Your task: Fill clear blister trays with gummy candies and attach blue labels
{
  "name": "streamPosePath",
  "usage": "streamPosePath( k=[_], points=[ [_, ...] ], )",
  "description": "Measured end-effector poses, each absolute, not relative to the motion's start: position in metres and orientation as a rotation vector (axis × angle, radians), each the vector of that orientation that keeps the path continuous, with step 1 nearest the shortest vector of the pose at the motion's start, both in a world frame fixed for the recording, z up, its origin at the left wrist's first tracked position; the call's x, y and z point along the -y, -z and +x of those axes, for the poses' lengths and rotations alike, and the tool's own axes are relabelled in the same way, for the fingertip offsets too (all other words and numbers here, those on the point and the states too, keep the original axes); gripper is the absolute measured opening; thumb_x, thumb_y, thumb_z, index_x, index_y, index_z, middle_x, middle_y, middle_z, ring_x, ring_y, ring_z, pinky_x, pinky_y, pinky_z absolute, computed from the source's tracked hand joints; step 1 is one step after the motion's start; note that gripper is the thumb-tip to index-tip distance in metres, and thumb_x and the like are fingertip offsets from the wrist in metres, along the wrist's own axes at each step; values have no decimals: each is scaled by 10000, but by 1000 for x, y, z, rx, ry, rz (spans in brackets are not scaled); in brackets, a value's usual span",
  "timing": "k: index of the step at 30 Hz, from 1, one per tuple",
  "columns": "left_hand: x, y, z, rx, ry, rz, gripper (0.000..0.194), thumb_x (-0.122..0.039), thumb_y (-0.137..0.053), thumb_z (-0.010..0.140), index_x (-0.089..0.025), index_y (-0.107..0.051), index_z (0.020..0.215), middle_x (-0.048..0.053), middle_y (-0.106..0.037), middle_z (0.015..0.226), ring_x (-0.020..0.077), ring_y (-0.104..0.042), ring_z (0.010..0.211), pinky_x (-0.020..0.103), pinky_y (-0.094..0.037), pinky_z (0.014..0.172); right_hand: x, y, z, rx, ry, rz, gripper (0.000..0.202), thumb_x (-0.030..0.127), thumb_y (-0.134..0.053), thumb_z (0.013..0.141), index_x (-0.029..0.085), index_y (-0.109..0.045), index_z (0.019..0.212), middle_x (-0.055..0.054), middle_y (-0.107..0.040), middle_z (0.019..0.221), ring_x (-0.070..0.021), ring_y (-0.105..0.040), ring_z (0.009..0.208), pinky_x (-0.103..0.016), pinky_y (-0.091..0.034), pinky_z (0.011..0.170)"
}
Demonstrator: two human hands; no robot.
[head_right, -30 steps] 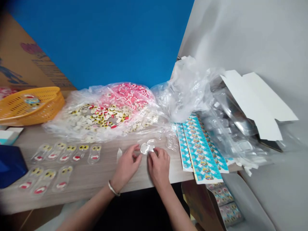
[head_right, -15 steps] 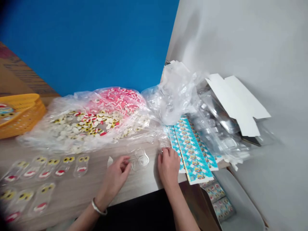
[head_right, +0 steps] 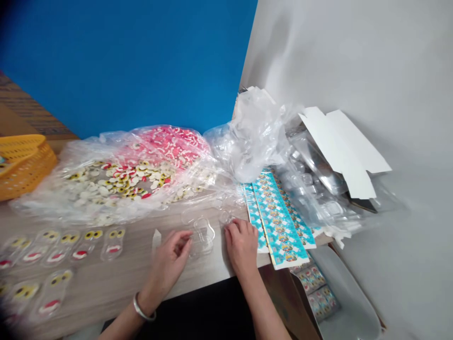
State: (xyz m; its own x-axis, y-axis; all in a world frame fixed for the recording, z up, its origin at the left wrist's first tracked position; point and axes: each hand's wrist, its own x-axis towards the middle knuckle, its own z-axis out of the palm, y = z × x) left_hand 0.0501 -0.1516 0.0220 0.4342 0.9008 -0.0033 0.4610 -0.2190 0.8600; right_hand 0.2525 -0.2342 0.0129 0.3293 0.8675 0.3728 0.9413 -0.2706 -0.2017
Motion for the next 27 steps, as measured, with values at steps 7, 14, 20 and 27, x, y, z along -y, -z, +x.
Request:
streamPosePath(
  k=[7, 14, 20, 27],
  points=[
    [153, -46, 69, -900, -695, 1073, 403, -443, -579, 914, -251, -600, 1268, 111, -680, 1253, 248, -660, 1110, 428, -496, 990, 222, -41, 210, 1925, 209, -1731, 190, 148, -504, 984, 182, -674, 1064, -115, -697, 1132, -245, -601, 1037, -395, -463, 862],
    [96, -53, 46, -829, -994, 515, 458, -440, -645, 866, -200, -533, 1240, 79, -714, 1015, 179, -701, 792, 311, -539, 731, 160, -65, 174, 2006, -29, -1389, 246, 189, -526, 969, 240, -665, 1166, -100, -697, 1174, -264, -601, 1164, -470, -493, 978],
    [26, -45, 8, -970, -1243, 501, 487, -430, -679, 838, -237, -477, 1236, 40, -704, 975, 137, -686, 673, 253, -503, 602, 34, -65, 162, 2046, -207, -1627, 228, 141, -505, 954, 207, -706, 1038, -75, -691, 969, -198, -650, 928, -304, -514, 825],
    [20, -29, 1, -964, -1190, 431, 583, -640, -534, 883, -223, -494, 1287, 33, -705, 852, 131, -628, 546, 238, -451, 504, -44, -40, 135, 2396, -132, -1823, 97, 184, -635, 879, 228, -721, 869, -66, -651, 954, -204, -635, 863, -280, -427, 705]
  ],
)
